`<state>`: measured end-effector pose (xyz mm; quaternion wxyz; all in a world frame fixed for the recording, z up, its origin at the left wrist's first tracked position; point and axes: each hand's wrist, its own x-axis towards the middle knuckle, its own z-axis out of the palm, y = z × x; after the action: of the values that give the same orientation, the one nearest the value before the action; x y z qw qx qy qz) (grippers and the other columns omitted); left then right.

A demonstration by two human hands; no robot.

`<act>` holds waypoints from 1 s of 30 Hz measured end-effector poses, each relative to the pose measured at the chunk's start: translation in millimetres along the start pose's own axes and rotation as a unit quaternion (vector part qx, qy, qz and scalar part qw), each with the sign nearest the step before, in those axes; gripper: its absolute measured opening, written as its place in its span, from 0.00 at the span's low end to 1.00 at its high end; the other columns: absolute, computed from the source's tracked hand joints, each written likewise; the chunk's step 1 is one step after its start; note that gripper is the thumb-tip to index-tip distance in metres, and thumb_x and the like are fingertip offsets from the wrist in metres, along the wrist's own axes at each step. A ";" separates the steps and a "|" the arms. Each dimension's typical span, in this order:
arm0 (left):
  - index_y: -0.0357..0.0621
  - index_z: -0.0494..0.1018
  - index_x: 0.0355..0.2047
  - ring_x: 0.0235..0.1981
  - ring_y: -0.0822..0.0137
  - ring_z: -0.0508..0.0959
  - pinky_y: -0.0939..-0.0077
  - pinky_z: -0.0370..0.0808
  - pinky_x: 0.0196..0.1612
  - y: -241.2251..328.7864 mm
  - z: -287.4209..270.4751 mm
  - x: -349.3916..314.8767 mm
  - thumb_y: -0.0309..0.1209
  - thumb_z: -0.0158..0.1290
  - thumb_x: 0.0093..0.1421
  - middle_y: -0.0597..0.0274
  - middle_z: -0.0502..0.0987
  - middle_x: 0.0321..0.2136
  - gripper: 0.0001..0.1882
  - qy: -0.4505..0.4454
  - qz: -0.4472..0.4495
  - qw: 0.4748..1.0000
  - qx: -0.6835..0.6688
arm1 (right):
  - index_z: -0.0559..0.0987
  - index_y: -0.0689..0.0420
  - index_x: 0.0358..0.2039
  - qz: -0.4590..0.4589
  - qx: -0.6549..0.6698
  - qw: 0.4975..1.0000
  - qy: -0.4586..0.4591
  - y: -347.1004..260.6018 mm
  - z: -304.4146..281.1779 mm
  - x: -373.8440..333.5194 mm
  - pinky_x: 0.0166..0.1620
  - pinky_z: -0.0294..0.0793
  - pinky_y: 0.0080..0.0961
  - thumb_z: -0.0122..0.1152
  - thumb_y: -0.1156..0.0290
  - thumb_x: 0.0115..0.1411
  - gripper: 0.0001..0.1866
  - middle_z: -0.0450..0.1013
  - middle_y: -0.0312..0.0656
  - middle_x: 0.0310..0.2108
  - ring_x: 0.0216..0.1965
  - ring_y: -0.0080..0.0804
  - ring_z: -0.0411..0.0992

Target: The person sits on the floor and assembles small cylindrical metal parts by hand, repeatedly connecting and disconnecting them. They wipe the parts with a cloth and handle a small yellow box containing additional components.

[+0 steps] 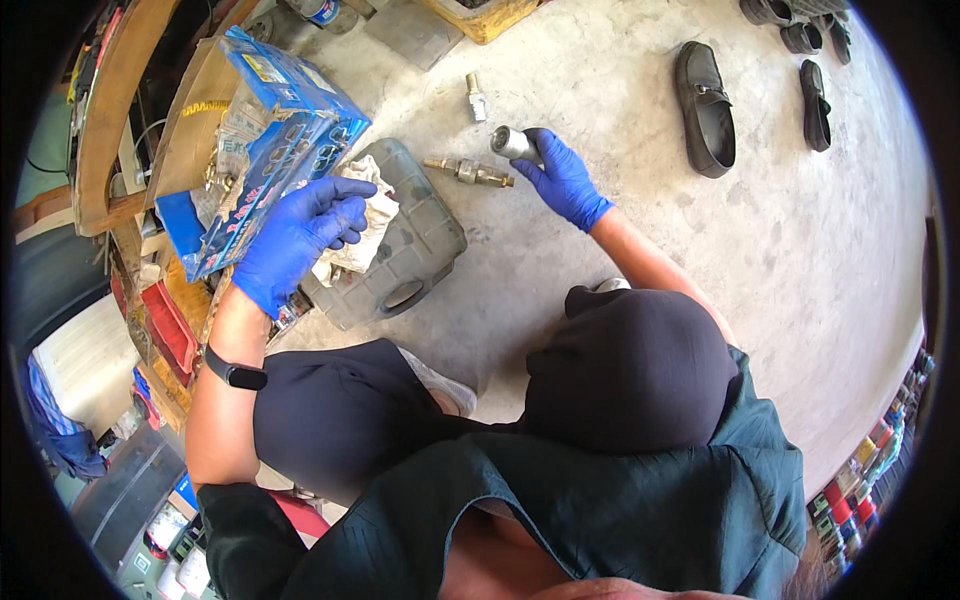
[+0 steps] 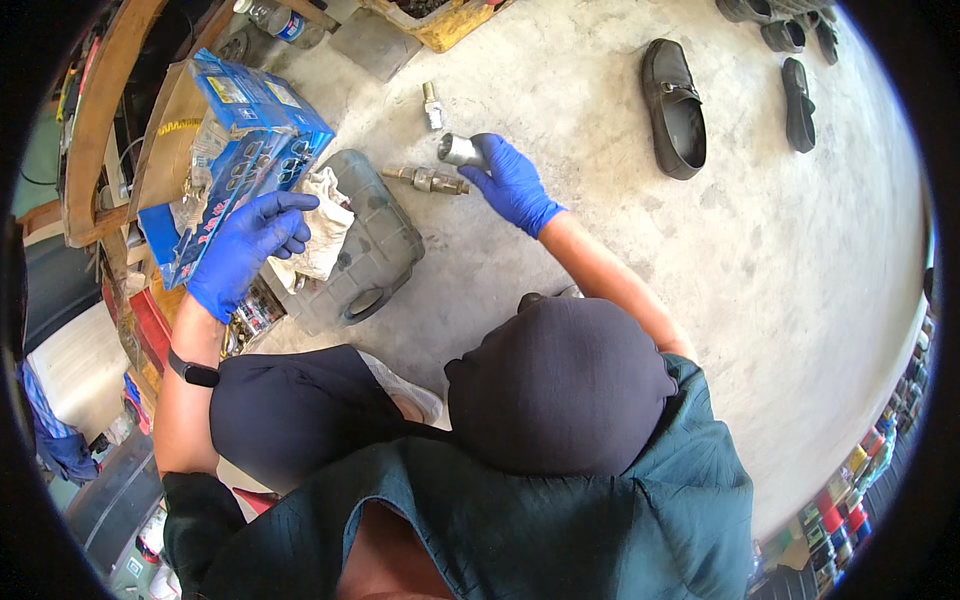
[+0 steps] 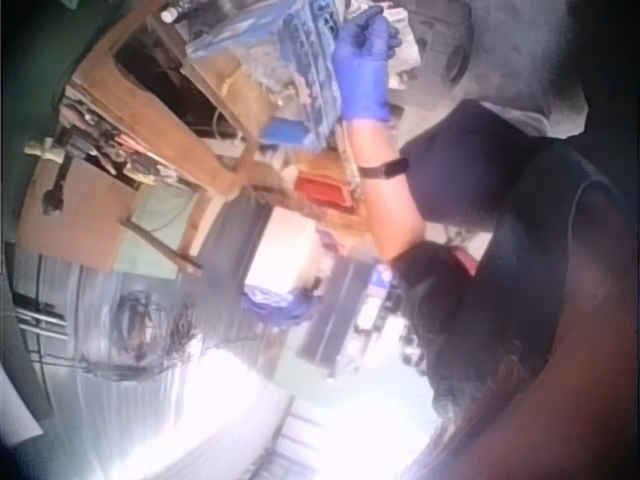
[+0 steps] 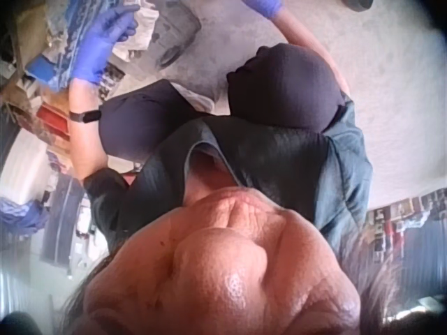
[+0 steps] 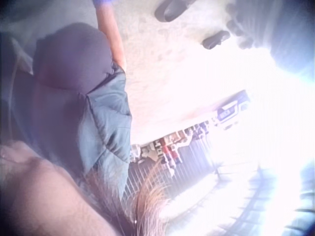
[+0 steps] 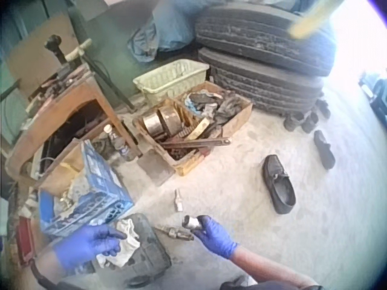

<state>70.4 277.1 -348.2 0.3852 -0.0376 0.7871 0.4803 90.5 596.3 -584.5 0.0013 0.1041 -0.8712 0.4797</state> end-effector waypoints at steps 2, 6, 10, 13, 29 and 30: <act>0.43 0.75 0.55 0.36 0.76 0.75 0.81 0.73 0.42 -0.8 -2.0 1.4 0.34 0.49 0.70 0.67 0.77 0.35 0.16 -0.006 -0.015 1.000 0.008 | 0.70 0.57 0.55 0.033 0.115 0.992 -0.035 -25.1 -0.7 0.2 0.50 0.75 0.34 0.64 0.64 0.63 0.22 0.74 0.50 0.45 0.46 0.46 0.75; 0.43 0.74 0.56 0.37 0.78 0.74 0.81 0.73 0.43 0.5 8.7 9.4 0.31 0.53 0.67 0.68 0.76 0.37 0.17 -0.005 0.022 1.000 -0.017 | 0.69 0.56 0.57 0.026 0.249 0.966 -0.070 -59.3 -4.0 5.6 0.56 0.71 0.30 0.65 0.67 0.64 0.23 0.73 0.44 0.49 0.51 0.30 0.71; 0.46 0.70 0.61 0.39 0.79 0.73 0.83 0.72 0.46 0.0 23.6 18.2 0.27 0.63 0.60 0.67 0.75 0.42 0.29 0.022 0.074 0.996 0.049 | 0.67 0.58 0.59 0.039 0.405 0.906 -0.118 -76.9 5.9 10.1 0.59 0.69 0.28 0.63 0.67 0.66 0.25 0.72 0.40 0.52 0.55 0.25 0.68; 0.49 0.67 0.65 0.47 0.72 0.73 0.76 0.71 0.51 10.2 39.0 19.5 0.31 0.67 0.55 0.63 0.74 0.48 0.37 0.046 0.143 0.982 0.115 | 0.65 0.59 0.62 0.068 0.491 0.853 -0.162 -95.3 7.0 8.1 0.62 0.67 0.27 0.63 0.67 0.67 0.27 0.70 0.39 0.55 0.57 0.23 0.66; 0.45 0.72 0.58 0.55 0.67 0.75 0.69 0.68 0.61 15.3 42.0 21.2 0.29 0.67 0.54 0.62 0.77 0.53 0.30 0.019 0.235 0.969 0.074 | 0.76 0.55 0.57 0.021 0.234 0.947 -0.217 -80.8 5.1 42.6 0.52 0.76 0.30 0.62 0.68 0.64 0.20 0.79 0.46 0.47 0.45 0.33 0.78; 0.45 0.72 0.57 0.53 0.68 0.76 0.70 0.70 0.59 15.5 40.1 19.9 0.29 0.67 0.54 0.62 0.78 0.51 0.30 0.026 0.241 0.967 0.077 | 0.78 0.50 0.54 0.065 0.132 0.970 -0.192 -71.2 4.1 56.9 0.48 0.78 0.33 0.62 0.70 0.61 0.19 0.79 0.46 0.46 0.42 0.40 0.79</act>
<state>72.7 323.0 -359.4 0.2395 0.1702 0.8172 0.4958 48.3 545.8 -521.4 -0.2109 0.1369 -0.7889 0.5607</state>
